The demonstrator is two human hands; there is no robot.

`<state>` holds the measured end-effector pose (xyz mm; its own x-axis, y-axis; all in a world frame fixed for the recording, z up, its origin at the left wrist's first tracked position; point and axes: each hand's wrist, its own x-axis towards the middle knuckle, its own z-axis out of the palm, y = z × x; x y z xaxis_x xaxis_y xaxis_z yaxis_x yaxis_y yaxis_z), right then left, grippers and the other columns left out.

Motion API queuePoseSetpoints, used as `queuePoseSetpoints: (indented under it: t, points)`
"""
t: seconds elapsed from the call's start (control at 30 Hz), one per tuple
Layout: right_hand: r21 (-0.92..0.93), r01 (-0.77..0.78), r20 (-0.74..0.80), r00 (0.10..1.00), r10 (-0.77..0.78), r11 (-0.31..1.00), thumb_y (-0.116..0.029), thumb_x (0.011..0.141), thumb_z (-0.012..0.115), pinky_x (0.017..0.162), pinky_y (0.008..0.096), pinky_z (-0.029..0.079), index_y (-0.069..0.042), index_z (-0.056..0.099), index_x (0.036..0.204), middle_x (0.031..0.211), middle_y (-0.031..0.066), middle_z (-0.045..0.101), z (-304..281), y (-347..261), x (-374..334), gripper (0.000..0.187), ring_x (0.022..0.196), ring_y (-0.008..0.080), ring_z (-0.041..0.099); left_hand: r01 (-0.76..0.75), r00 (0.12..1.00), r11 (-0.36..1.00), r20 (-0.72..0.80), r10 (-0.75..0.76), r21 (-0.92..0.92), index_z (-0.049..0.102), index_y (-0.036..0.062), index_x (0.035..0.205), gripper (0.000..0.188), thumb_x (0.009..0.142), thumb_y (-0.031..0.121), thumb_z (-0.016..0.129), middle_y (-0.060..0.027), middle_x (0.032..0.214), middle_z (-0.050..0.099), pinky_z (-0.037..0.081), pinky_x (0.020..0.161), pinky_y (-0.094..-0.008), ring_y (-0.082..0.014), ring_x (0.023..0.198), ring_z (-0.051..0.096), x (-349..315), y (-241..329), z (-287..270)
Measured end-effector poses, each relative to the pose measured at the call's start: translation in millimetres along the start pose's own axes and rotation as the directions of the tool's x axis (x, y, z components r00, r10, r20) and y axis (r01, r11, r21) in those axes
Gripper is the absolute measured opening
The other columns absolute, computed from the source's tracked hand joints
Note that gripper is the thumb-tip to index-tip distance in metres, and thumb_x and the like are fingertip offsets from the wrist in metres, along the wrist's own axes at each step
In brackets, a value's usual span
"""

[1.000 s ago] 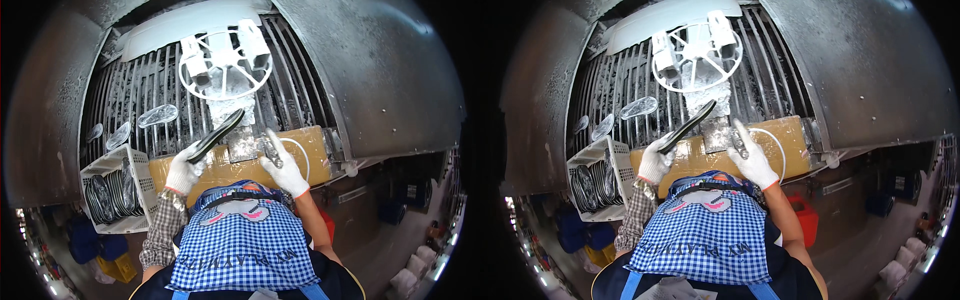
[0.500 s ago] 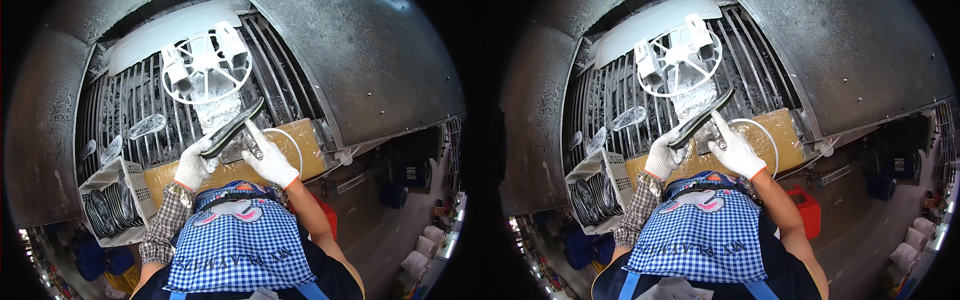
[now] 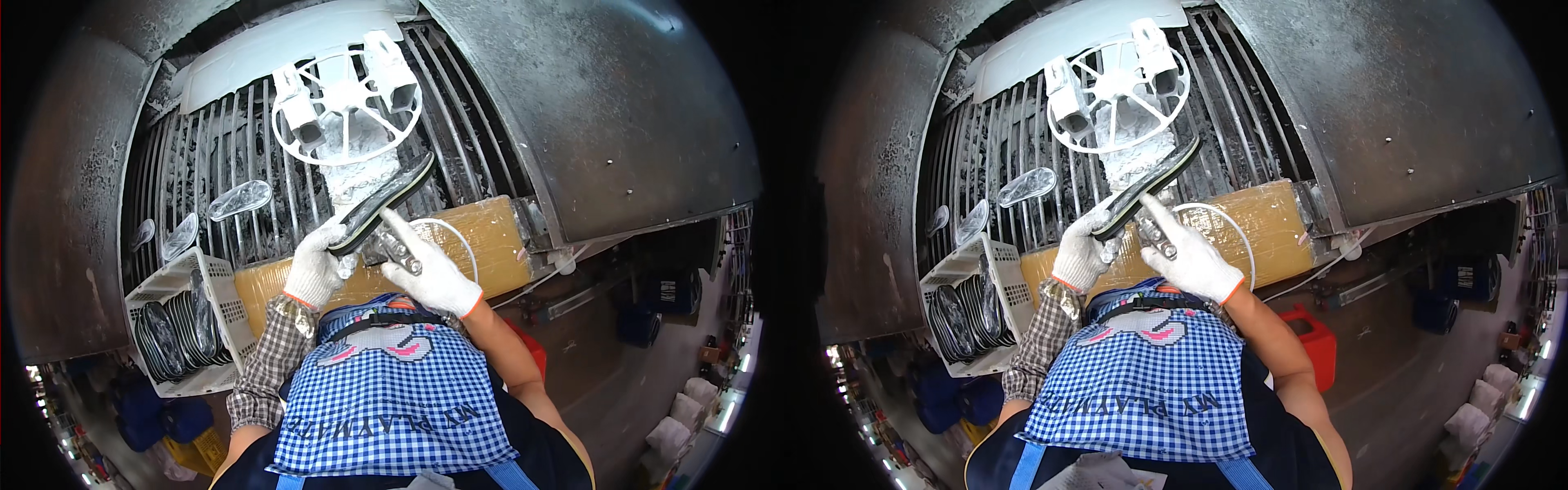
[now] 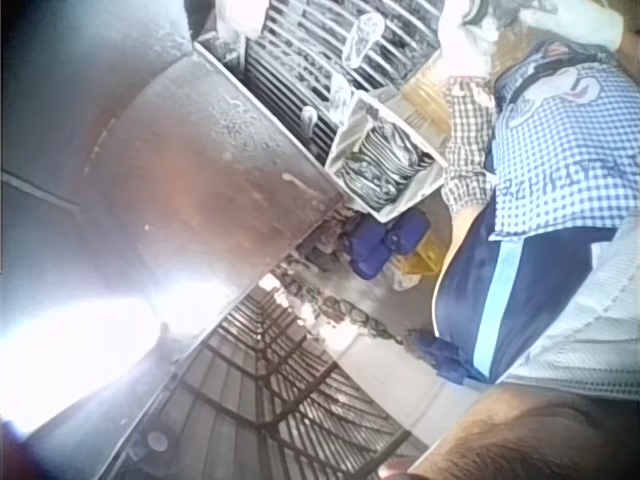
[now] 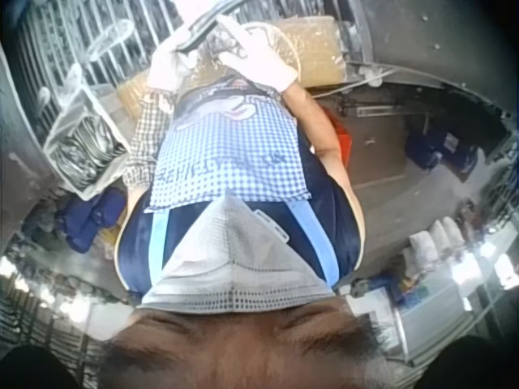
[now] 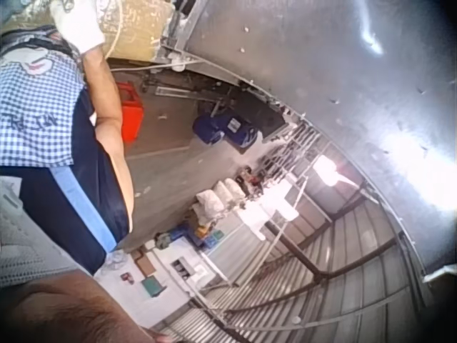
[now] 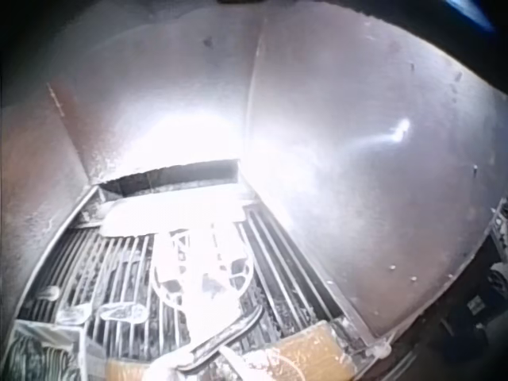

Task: The person repeatedly spray paints small, dark, oval-shaped objects white using a handheld spray gun. They pick up each object from a white basket, hold it against a rotating fixture, apply the white coating, and then place it back into the basket. This cycle is repeated for multiple items throughout the clip.

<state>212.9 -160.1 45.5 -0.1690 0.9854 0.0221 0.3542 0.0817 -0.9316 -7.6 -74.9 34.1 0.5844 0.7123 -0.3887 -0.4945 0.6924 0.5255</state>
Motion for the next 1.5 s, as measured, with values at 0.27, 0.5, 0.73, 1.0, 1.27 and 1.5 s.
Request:
queuePoseSetpoints:
  t: [0.27, 0.5, 0.73, 1.0, 1.27, 1.5]
  points:
    - [0.062, 0.005, -0.157, 0.988, 0.005, 0.998, -0.01, 0.094, 0.071, 0.115, 0.0402, 0.045, -0.011, 0.027, 0.17, 0.15, 0.0278, 0.059, -20, 24, 11, 0.087, 0.139, 0.0382, 0.06, -0.031, 0.999, 0.99, 0.038, 0.026, 0.137, 0.043, -0.0066, 0.158, 0.072, 0.096, 0.019, 0.066, -0.0134, 0.108, 0.077, 0.051, 0.044, -0.0204, -0.0091, 0.056, 0.064, 3, 8, -6]
    - [0.191, -0.137, -0.076, 0.985, 0.153, 0.972, -0.003, 0.095, 0.067, 0.125, 0.0351, 0.032, -0.004, 0.026, 0.17, 0.167, 0.0212, 0.042, -29, 5, 10, 0.086, 0.153, 0.0259, 0.042, -0.034, 0.999, 0.996, 0.006, 0.033, 0.081, 0.046, -0.0096, 0.154, 0.066, 0.096, 0.013, 0.068, -0.0171, 0.117, 0.075, 0.057, 0.048, -0.018, -0.0094, 0.061, 0.07, 4, 8, 0]
    - [0.082, -0.087, -0.003, 0.996, 0.087, 0.993, -0.013, 0.095, 0.071, 0.115, 0.045, 0.045, -0.017, 0.022, 0.172, 0.148, 0.0317, 0.059, -13, -2, 7, 0.091, 0.137, 0.0461, 0.059, -0.02, 1.0, 0.989, 0.007, 0.019, 0.144, 0.049, -0.006, 0.155, 0.065, 0.097, 0.017, 0.066, -0.0146, 0.106, 0.076, 0.049, 0.04, -0.0246, -0.0146, 0.055, 0.065, 7, 7, -7]
    - [0.092, -0.049, 0.072, 0.997, 0.042, 0.995, -0.016, 0.096, 0.07, 0.109, 0.0444, 0.05, -0.019, 0.028, 0.171, 0.147, 0.0283, 0.062, -1, -4, 2, 0.086, 0.128, 0.0444, 0.065, -0.052, 0.999, 0.993, 0.015, 0.051, 0.104, 0.049, -0.0054, 0.154, 0.062, 0.098, 0.016, 0.064, -0.0147, 0.117, 0.075, 0.048, 0.041, -0.0214, -0.0114, 0.058, 0.064, 13, 8, 5]
    - [0.058, -0.142, 0.375, 0.921, 0.11, 0.988, -0.019, 0.096, 0.068, 0.118, 0.0411, 0.044, -0.008, 0.034, 0.167, 0.153, 0.0247, 0.058, -3, -39, -2, 0.079, 0.14, 0.0314, 0.059, -0.096, 0.995, 0.973, 0.06, 0.085, 0.208, 0.049, -0.0047, 0.155, 0.06, 0.1, 0.014, 0.064, -0.0139, 0.136, 0.071, 0.053, 0.054, -0.0199, -0.0085, 0.083, 0.07, 22, 20, 15]
    - [0.184, -0.142, 0.156, 0.981, 0.114, 0.973, -0.02, 0.096, 0.07, 0.108, 0.0387, 0.051, -0.009, 0.042, 0.163, 0.138, 0.024, 0.068, 6, 5, -21, 0.073, 0.125, 0.0331, 0.069, -0.156, 0.987, 0.846, 0.106, 0.118, 0.509, 0.057, -0.0036, 0.15, 0.057, 0.096, 0.006, 0.071, -0.0144, 0.138, 0.07, 0.061, 0.092, -0.0263, -0.0153, 0.108, 0.072, 14, 56, 60]
